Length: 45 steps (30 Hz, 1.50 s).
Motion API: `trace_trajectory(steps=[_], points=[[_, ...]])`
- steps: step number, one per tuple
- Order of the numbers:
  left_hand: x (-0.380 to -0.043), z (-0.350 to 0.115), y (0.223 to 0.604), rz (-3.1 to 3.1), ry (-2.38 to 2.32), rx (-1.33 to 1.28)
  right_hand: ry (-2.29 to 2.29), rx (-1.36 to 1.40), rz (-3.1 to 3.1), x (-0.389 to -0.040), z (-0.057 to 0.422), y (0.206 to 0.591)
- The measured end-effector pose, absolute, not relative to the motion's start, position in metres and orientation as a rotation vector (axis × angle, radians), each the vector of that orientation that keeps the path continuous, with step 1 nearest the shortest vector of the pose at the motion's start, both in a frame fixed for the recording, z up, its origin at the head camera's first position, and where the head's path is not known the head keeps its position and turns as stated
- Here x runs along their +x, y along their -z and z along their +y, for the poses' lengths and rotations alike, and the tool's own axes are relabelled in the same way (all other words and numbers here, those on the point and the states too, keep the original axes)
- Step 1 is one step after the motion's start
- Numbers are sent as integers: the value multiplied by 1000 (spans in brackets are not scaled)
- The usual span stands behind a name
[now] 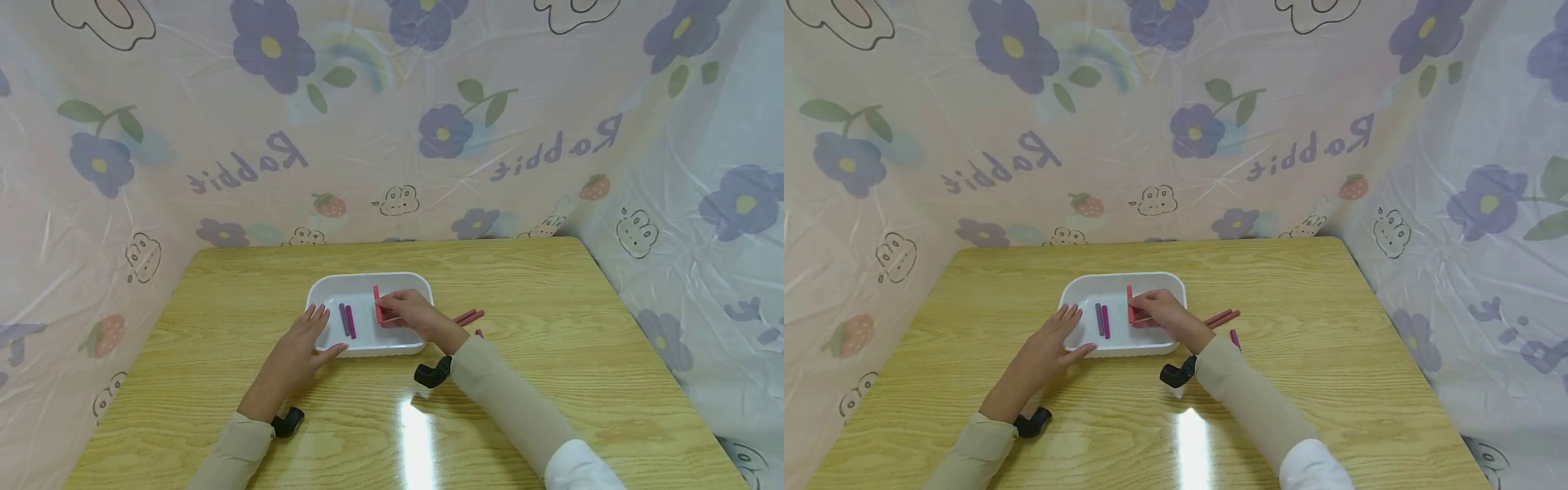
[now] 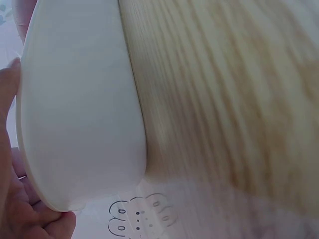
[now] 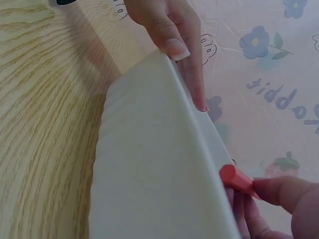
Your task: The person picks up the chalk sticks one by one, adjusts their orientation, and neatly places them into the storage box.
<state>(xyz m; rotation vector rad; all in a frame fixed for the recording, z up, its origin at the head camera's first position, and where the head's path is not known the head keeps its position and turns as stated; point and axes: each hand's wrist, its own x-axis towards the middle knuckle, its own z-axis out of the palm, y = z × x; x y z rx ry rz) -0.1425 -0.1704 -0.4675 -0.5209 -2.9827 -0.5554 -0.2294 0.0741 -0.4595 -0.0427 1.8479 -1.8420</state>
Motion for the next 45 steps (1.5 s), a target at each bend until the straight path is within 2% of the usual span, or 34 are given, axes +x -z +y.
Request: trace_trajectory(steps=[45], points=[[-145,-171,469,-2959,558,-521,1647,108,2065,-233,51,475]])
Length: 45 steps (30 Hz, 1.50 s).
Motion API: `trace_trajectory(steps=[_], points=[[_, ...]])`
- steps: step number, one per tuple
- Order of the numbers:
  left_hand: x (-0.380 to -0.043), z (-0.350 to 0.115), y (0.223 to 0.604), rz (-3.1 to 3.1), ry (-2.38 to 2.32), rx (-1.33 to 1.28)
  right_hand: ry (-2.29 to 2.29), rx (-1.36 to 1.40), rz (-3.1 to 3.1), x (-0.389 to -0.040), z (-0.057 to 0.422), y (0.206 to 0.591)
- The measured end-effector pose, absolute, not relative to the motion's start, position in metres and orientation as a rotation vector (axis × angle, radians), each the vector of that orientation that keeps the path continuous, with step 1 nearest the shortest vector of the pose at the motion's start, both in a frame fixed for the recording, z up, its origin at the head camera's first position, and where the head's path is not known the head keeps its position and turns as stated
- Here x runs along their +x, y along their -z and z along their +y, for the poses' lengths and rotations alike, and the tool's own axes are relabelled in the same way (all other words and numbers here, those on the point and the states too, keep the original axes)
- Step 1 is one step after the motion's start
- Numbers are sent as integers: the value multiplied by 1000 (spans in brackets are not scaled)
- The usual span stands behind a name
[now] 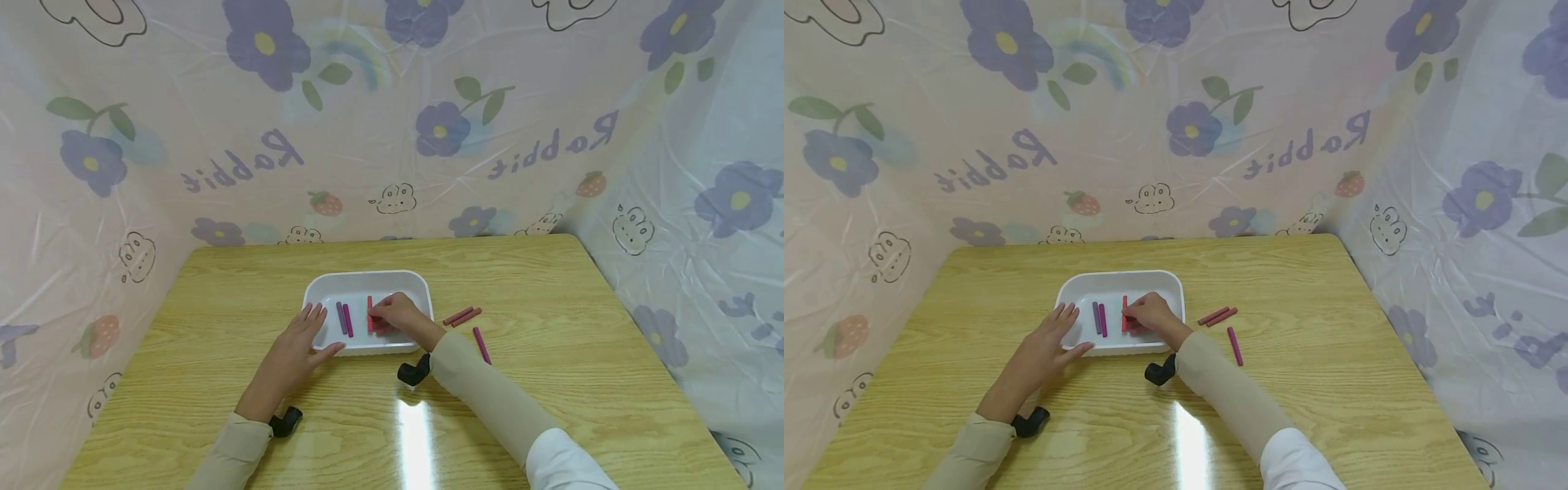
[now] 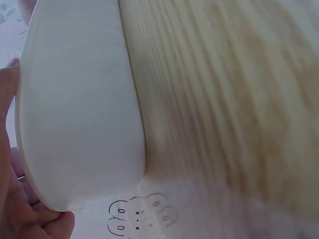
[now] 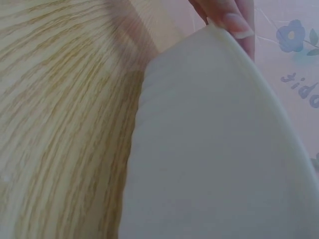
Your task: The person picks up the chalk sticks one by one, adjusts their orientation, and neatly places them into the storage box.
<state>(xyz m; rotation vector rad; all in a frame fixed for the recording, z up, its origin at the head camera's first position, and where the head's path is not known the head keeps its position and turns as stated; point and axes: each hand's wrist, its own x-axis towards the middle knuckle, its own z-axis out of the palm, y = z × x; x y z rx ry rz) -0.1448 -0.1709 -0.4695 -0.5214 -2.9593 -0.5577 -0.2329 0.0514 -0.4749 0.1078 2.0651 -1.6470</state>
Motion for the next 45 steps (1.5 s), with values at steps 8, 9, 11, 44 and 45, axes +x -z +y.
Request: trace_trajectory(steps=[8,9,11,44,45], points=[[-145,-170,468,-2970,550,-530,1589,99,2120,-231,52,476],[-145,-170,468,-2972,549,-529,1587,103,2122,-231,52,476],[-145,-170,468,-2972,550,-529,1583,110,2123,-231,52,476],[-144,-169,469,-2969,549,-515,1562,98,2125,-231,52,474],[-144,-169,469,-2971,547,-513,1563,96,2124,-231,52,474]])
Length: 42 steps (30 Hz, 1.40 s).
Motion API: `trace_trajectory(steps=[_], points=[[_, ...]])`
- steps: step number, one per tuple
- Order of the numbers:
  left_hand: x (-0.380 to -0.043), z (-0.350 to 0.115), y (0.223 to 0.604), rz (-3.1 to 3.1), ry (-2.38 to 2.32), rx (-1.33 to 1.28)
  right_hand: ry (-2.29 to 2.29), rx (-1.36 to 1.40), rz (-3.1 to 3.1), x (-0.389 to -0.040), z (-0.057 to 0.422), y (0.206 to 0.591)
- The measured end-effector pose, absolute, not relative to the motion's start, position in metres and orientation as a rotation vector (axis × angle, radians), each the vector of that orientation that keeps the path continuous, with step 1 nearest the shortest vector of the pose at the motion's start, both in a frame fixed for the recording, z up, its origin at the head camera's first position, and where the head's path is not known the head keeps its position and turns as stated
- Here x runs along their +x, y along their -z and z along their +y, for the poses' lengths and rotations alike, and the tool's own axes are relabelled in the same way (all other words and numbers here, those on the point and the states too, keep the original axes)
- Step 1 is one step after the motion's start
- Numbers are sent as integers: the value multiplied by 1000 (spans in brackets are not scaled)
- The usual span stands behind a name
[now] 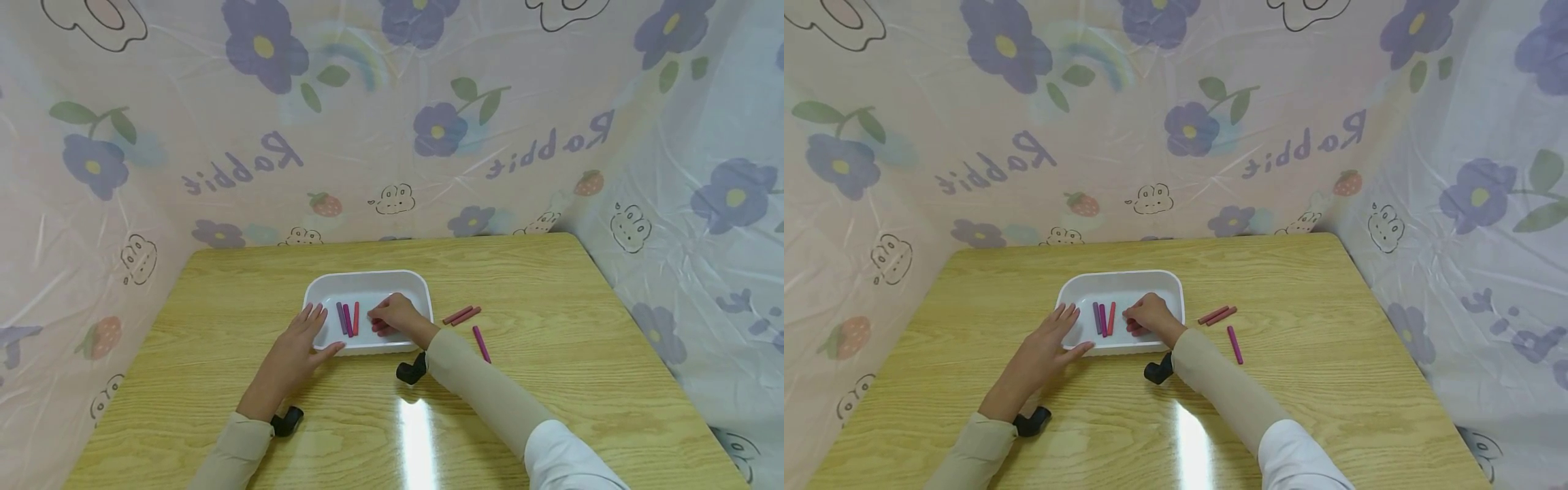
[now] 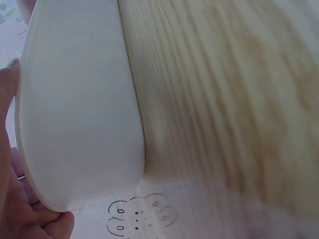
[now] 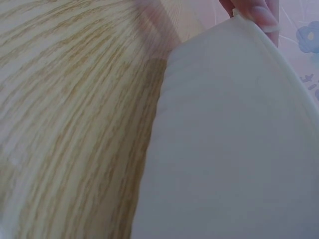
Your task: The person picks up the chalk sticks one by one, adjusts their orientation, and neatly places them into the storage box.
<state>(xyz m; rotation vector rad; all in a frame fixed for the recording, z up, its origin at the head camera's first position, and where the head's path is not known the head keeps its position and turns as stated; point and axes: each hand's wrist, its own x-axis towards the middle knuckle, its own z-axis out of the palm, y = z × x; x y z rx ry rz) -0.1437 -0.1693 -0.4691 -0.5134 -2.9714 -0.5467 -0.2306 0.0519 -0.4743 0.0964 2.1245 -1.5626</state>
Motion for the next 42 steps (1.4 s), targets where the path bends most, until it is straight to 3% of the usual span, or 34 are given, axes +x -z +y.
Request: trace_trajectory(steps=[42], points=[[-143,-170,470,-2961,555,-510,1769,-3,2181,-231,52,472]])
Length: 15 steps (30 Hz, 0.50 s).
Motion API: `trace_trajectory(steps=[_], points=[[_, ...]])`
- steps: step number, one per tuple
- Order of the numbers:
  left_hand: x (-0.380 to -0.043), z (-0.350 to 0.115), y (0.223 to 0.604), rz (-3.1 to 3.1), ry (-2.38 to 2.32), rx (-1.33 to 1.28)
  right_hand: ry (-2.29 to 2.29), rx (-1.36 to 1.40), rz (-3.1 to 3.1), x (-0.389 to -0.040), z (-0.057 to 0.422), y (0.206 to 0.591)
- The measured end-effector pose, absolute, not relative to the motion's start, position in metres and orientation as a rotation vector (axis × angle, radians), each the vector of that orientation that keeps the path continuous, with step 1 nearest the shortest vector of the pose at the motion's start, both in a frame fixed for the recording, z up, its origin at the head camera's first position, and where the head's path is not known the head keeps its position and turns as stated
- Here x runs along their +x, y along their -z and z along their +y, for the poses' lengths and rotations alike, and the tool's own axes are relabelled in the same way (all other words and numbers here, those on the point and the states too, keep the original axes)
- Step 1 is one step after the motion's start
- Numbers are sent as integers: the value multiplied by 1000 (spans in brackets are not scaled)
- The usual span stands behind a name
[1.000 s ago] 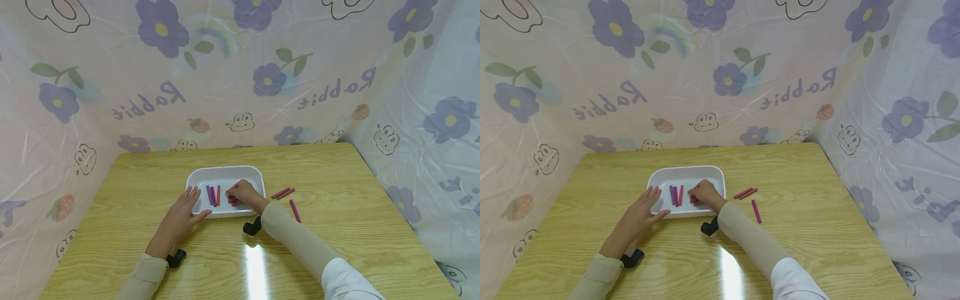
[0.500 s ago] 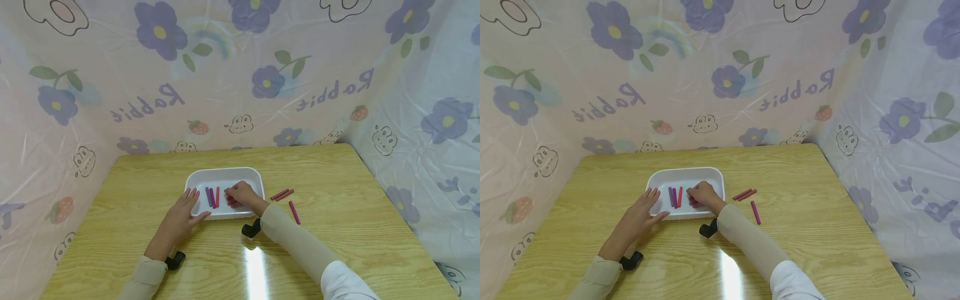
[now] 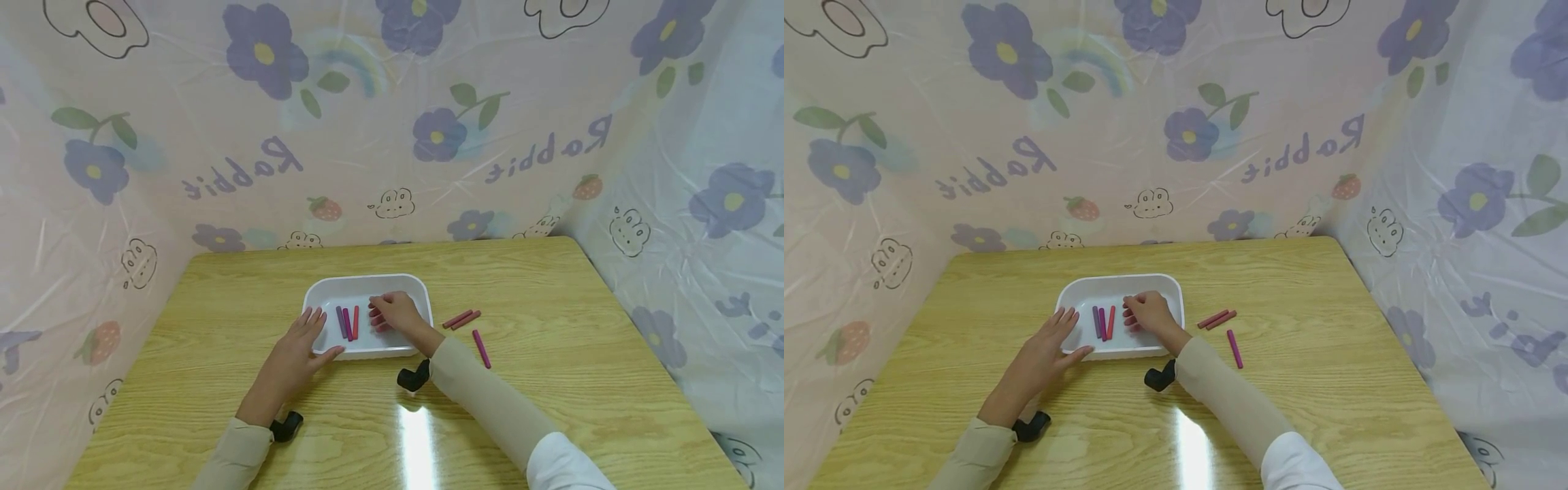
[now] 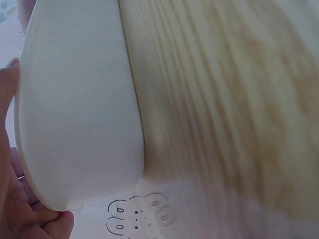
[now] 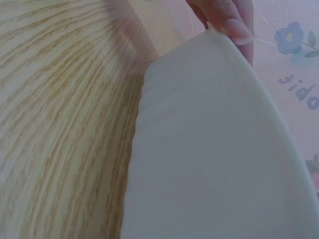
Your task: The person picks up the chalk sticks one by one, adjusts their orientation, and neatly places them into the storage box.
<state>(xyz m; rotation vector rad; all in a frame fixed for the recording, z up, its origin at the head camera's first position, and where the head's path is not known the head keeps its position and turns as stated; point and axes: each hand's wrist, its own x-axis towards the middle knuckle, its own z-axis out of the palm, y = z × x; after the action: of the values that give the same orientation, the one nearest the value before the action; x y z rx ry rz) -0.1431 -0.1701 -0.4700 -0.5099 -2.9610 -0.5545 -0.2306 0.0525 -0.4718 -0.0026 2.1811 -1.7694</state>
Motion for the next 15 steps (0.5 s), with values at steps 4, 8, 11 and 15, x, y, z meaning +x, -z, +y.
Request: trace_trajectory(steps=[4,8,11,15], points=[[-143,-170,470,-2965,550,-506,1814,-3,2185,-232,53,471],[-143,-169,470,-2961,551,-507,1892,-66,2158,-231,55,467],[-143,-169,470,-2952,560,-515,1952,-151,2125,-229,59,460],[-143,-169,470,-2946,561,-523,2002,-246,2079,-224,68,445]])
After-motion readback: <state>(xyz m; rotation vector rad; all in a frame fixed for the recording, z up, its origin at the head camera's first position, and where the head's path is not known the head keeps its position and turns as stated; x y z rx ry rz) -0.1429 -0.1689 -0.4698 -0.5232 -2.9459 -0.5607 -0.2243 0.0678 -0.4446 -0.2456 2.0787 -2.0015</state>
